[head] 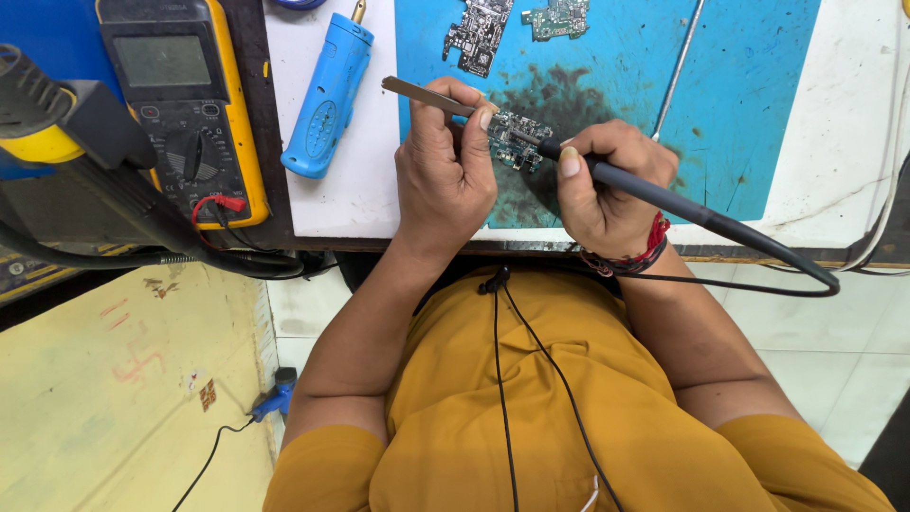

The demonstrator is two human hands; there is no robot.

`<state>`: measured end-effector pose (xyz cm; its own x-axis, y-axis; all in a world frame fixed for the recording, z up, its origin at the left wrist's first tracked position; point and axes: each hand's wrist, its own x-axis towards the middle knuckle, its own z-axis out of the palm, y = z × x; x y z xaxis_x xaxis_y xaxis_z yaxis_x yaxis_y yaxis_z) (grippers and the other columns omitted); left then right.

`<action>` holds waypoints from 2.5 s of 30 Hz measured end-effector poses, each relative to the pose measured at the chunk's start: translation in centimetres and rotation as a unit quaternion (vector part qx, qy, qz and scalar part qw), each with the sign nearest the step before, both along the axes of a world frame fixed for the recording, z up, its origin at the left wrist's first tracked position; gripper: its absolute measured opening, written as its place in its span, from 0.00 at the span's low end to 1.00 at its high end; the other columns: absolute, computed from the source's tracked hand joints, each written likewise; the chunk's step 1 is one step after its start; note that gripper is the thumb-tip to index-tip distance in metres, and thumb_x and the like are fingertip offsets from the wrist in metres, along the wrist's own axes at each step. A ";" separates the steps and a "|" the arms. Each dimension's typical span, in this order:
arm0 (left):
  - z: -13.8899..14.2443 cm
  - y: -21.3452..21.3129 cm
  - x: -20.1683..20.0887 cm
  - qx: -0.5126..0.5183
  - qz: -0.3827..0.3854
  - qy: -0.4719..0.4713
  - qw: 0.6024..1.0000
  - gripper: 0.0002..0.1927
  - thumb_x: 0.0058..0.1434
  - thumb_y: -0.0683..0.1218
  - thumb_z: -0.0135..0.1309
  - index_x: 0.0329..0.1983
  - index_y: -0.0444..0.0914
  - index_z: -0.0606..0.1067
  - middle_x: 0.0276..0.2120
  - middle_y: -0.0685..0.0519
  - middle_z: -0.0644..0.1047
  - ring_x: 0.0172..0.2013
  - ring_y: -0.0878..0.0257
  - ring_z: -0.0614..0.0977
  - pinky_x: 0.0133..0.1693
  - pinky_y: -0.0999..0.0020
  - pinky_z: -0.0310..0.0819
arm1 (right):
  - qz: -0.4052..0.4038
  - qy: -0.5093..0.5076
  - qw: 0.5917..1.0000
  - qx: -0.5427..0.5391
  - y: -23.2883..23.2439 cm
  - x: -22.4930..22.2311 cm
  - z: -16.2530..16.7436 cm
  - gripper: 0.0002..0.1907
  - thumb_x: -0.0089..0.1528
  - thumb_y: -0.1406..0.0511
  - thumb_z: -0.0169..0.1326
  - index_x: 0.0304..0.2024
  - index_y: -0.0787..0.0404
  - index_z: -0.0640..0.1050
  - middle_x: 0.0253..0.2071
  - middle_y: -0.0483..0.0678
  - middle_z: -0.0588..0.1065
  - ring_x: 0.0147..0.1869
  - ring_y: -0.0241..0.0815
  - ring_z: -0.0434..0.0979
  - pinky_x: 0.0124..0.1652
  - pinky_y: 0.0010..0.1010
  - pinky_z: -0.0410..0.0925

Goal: The person solders components on a small circuit board at a repair workbench. They hold the board with tweezers in one hand while applying a soldering iron to its contacts with the other, repositioning the board repeatedly and working on different sections, with other boards and a multimeter on the bench.

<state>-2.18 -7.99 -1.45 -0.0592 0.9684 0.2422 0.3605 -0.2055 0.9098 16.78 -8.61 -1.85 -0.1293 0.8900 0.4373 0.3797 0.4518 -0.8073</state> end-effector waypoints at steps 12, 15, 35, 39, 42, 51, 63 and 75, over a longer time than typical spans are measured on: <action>0.3 -0.2 0.6 -0.003 0.003 0.001 1.000 0.10 0.77 0.38 0.49 0.56 0.37 0.63 0.40 0.52 0.79 0.31 0.68 0.83 0.34 0.72 0.78 | -0.007 0.005 1.000 0.000 -0.2 0.5 0.1 0.04 0.71 0.71 0.55 0.40 0.63 0.74 0.30 0.49 0.74 0.26 0.38 0.73 0.30 0.27 0.65; 0.4 -0.2 0.8 0.001 0.002 0.004 1.000 0.10 0.77 0.38 0.49 0.56 0.37 0.63 0.41 0.51 0.79 0.32 0.68 0.83 0.34 0.72 0.78 | -0.001 0.006 1.000 0.003 -0.2 0.7 0.3 0.04 0.72 0.71 0.55 0.41 0.63 0.74 0.31 0.49 0.75 0.27 0.38 0.74 0.30 0.27 0.66; 0.7 -0.2 0.8 0.006 -0.001 0.000 1.000 0.10 0.77 0.38 0.49 0.56 0.38 0.63 0.40 0.52 0.79 0.33 0.68 0.84 0.34 0.72 0.78 | -0.003 0.003 1.000 -0.003 -0.2 0.8 0.7 0.04 0.70 0.72 0.55 0.40 0.63 0.73 0.30 0.49 0.74 0.26 0.38 0.73 0.30 0.27 0.65; 0.8 -0.3 0.9 -0.002 0.000 0.002 1.000 0.10 0.77 0.38 0.49 0.56 0.38 0.63 0.40 0.51 0.79 0.32 0.68 0.83 0.34 0.72 0.77 | -0.002 0.004 1.000 -0.002 -0.3 0.9 0.7 0.04 0.71 0.72 0.56 0.40 0.64 0.74 0.30 0.49 0.74 0.26 0.39 0.73 0.30 0.27 0.65; 0.8 -0.2 1.0 0.007 -0.003 0.003 1.000 0.10 0.77 0.38 0.49 0.57 0.38 0.63 0.41 0.52 0.79 0.33 0.68 0.84 0.34 0.73 0.78 | -0.005 0.008 1.000 -0.005 -0.3 1.0 0.7 0.04 0.71 0.71 0.55 0.40 0.64 0.74 0.31 0.49 0.75 0.27 0.38 0.73 0.30 0.27 0.65; 0.6 -0.2 0.8 -0.001 -0.001 0.000 1.000 0.10 0.77 0.38 0.49 0.56 0.38 0.63 0.41 0.52 0.79 0.32 0.68 0.83 0.34 0.73 0.78 | -0.009 0.012 1.000 -0.007 -0.4 0.9 0.3 0.04 0.71 0.71 0.55 0.41 0.64 0.73 0.32 0.49 0.76 0.27 0.38 0.74 0.31 0.26 0.66; 0.6 -0.2 0.8 0.005 -0.001 0.004 1.000 0.10 0.77 0.38 0.49 0.57 0.38 0.63 0.40 0.52 0.79 0.30 0.69 0.83 0.32 0.73 0.77 | -0.011 0.006 1.000 -0.010 -0.4 0.9 0.4 0.05 0.72 0.71 0.55 0.41 0.64 0.73 0.33 0.49 0.76 0.27 0.37 0.74 0.31 0.26 0.66; 0.7 -0.1 0.8 0.007 -0.002 0.002 1.000 0.10 0.77 0.38 0.49 0.56 0.38 0.63 0.40 0.52 0.79 0.30 0.69 0.82 0.32 0.73 0.77 | -0.006 0.015 1.000 -0.010 -0.3 0.8 0.3 0.05 0.72 0.71 0.55 0.41 0.64 0.73 0.32 0.49 0.75 0.27 0.37 0.73 0.30 0.26 0.65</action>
<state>-1.39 -8.14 -0.80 -0.0538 0.9650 0.2567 0.3632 -0.2206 0.9052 17.62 -8.90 -1.50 -0.1053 0.8997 0.4236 0.3597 0.4316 -0.8273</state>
